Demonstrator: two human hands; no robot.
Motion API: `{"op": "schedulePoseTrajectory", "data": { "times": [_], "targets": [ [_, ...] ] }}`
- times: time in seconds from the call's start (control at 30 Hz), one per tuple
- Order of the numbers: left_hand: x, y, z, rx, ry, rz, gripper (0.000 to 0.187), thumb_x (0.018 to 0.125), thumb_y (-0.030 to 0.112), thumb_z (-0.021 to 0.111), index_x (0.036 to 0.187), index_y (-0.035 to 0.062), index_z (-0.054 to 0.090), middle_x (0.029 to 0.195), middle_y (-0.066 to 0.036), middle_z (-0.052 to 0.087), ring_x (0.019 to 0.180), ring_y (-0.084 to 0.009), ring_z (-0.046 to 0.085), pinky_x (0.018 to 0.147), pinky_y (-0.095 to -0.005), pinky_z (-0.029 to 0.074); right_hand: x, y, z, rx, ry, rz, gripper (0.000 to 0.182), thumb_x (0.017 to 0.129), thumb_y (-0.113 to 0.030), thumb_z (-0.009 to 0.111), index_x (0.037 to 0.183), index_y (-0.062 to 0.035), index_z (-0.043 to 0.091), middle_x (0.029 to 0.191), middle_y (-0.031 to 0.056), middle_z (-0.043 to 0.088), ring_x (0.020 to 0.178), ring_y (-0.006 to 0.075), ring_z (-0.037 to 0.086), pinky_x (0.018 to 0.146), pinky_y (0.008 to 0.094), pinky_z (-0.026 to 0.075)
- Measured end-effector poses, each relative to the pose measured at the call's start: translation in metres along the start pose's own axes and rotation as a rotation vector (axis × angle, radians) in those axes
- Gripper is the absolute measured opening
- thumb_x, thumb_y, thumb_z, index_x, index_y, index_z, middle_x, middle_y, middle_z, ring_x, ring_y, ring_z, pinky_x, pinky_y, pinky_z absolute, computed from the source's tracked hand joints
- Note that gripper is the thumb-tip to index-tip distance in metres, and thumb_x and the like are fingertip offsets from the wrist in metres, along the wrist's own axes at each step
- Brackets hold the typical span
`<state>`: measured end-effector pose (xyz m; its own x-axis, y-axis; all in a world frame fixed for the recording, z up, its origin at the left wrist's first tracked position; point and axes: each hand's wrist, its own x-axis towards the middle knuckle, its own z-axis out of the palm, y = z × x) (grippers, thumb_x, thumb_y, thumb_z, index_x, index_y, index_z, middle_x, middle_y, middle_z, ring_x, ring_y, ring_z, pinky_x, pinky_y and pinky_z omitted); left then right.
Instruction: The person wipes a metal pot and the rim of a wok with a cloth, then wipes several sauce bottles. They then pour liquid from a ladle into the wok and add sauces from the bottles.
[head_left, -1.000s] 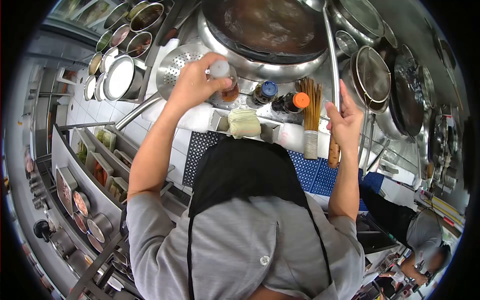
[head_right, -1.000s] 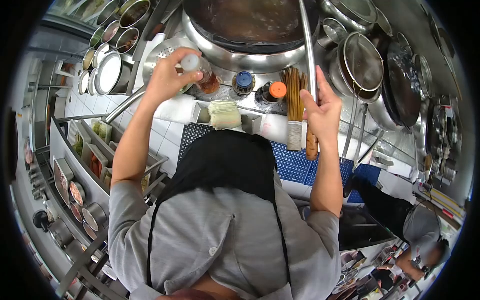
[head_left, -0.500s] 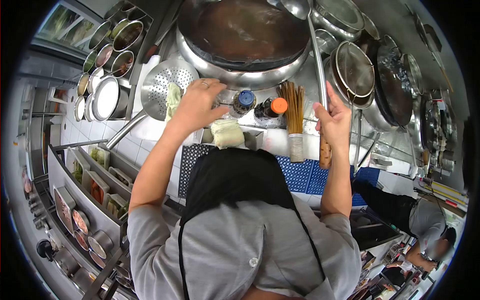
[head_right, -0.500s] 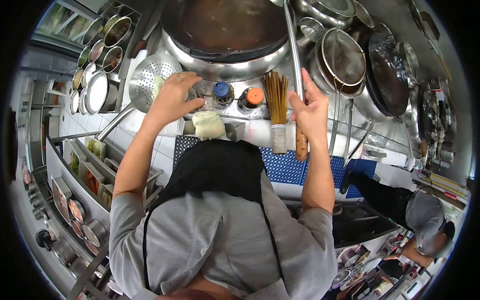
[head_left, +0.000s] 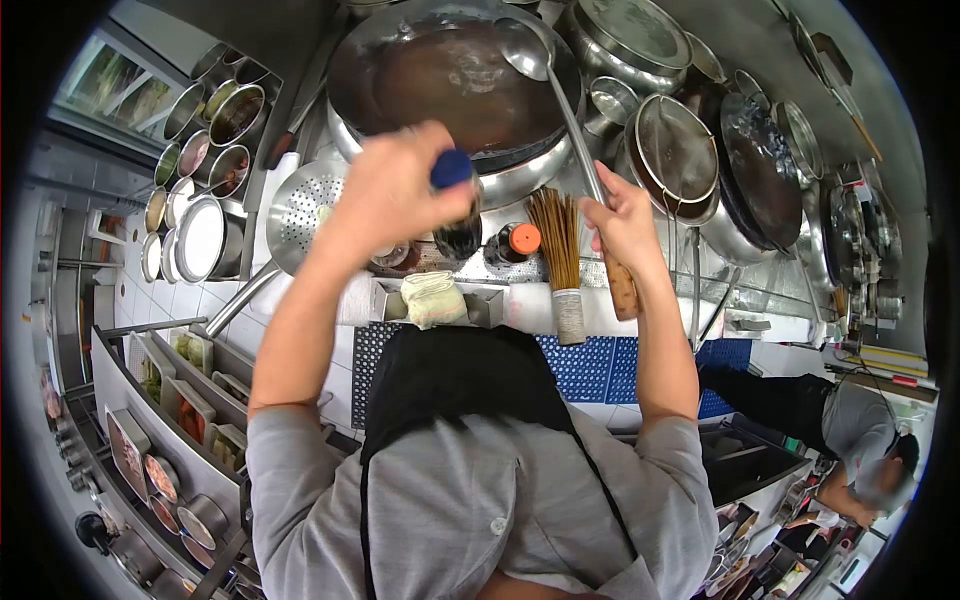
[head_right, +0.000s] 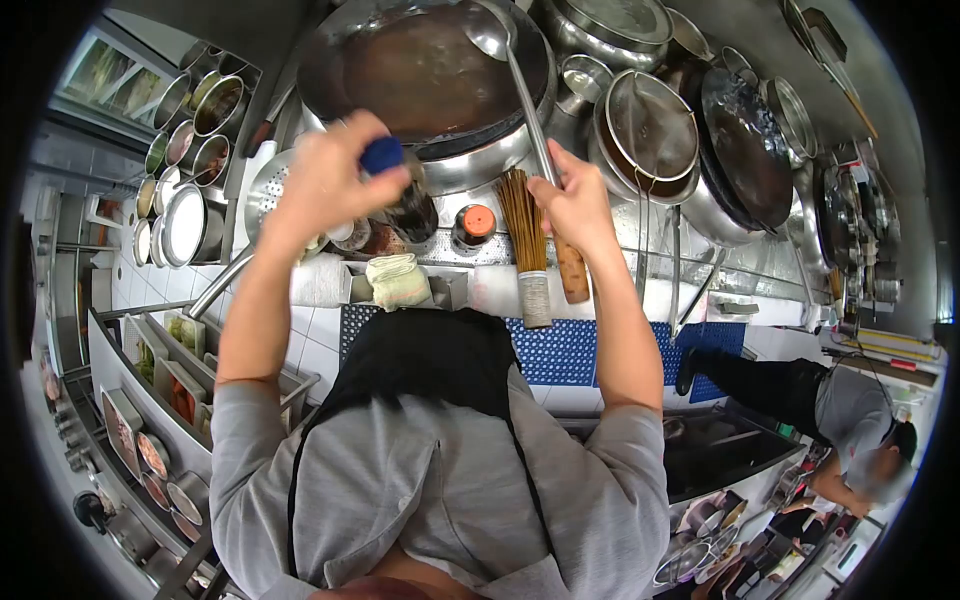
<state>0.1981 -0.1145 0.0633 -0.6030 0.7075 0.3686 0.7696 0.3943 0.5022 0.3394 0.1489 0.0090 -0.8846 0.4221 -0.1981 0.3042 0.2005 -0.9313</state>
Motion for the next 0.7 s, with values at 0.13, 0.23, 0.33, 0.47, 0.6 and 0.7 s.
{"op": "schedulePoseTrajectory", "data": {
  "times": [0.13, 0.23, 0.33, 0.47, 0.6, 0.7],
  "targets": [
    [0.059, 0.003, -0.061, 0.074, 0.143, 0.015, 0.043, 0.073, 0.039, 0.079, 0.093, 0.0028, 0.067, 0.076, -0.016, 0.068, 0.070, -0.0289, 0.069, 0.067, -0.0375, 0.054, 0.034, -0.010, 0.011, 0.053, -0.084, 0.073, 0.059, 0.086, -0.005, 0.064, 0.142, 0.0046, 0.047, 0.063, 0.0021, 0.057, 0.042, 0.0111, 0.052, 0.038, 0.0268, 0.039],
    [0.097, 0.016, -0.080, 0.100, 0.257, -0.126, 0.046, 0.070, 0.035, 0.079, 0.085, -0.0054, 0.065, 0.074, -0.023, 0.066, 0.073, -0.0329, 0.070, 0.070, -0.0397, 0.054, 0.053, -0.012, 0.019, 0.171, -0.133, 0.155, 0.051, 0.087, -0.005, 0.064, 0.136, 0.0046, 0.053, 0.063, 0.0015, 0.057, 0.042, 0.0101, 0.052, 0.038, 0.0268, 0.040],
    [0.131, -0.043, -0.050, 0.165, 0.255, -0.140, 0.042, 0.072, 0.036, 0.078, 0.092, 0.0003, 0.069, 0.082, -0.020, 0.070, 0.081, -0.0352, 0.071, 0.075, -0.0418, 0.055, 0.058, -0.010, 0.021, 0.427, -0.199, 0.286, 0.027, 0.093, -0.011, 0.061, 0.119, -0.0030, 0.061, 0.066, -0.0010, 0.056, 0.046, 0.0064, 0.050, 0.037, 0.0217, 0.038],
    [0.154, -0.130, 0.009, 0.245, 0.222, -0.133, 0.052, 0.075, 0.044, 0.078, 0.104, 0.0024, 0.069, 0.091, -0.020, 0.072, 0.091, -0.0355, 0.071, 0.084, -0.0425, 0.055, 0.056, -0.009, 0.015, 1.040, -0.388, 0.506, 0.017, 0.097, -0.015, 0.057, 0.107, -0.0010, 0.057, 0.070, 0.0002, 0.058, 0.049, 0.0057, 0.051, 0.039, 0.0198, 0.040],
    [0.167, -0.165, 0.040, 0.186, 0.199, -0.210, 0.057, 0.073, 0.045, 0.080, 0.109, 0.0028, 0.068, 0.094, -0.019, 0.073, 0.094, -0.0346, 0.071, 0.087, -0.0421, 0.053, 0.038, -0.025, 0.009, 1.312, -0.419, 0.491, 0.026, 0.100, -0.016, 0.049, 0.113, 0.0061, 0.056, 0.073, 0.0027, 0.058, 0.052, 0.0077, 0.052, 0.040, 0.0213, 0.044],
    [0.181, -0.172, 0.050, 0.148, 0.160, -0.242, 0.059, 0.072, 0.044, 0.080, 0.112, 0.0027, 0.068, 0.098, -0.020, 0.072, 0.096, -0.0358, 0.070, 0.088, -0.0432, 0.053, 0.026, -0.041, -0.006, 1.356, -0.428, 0.437, 0.035, 0.103, -0.015, 0.044, 0.123, 0.0115, 0.052, 0.078, 0.0060, 0.057, 0.053, 0.0105, 0.053, 0.042, 0.0242, 0.047]
  ]
}}
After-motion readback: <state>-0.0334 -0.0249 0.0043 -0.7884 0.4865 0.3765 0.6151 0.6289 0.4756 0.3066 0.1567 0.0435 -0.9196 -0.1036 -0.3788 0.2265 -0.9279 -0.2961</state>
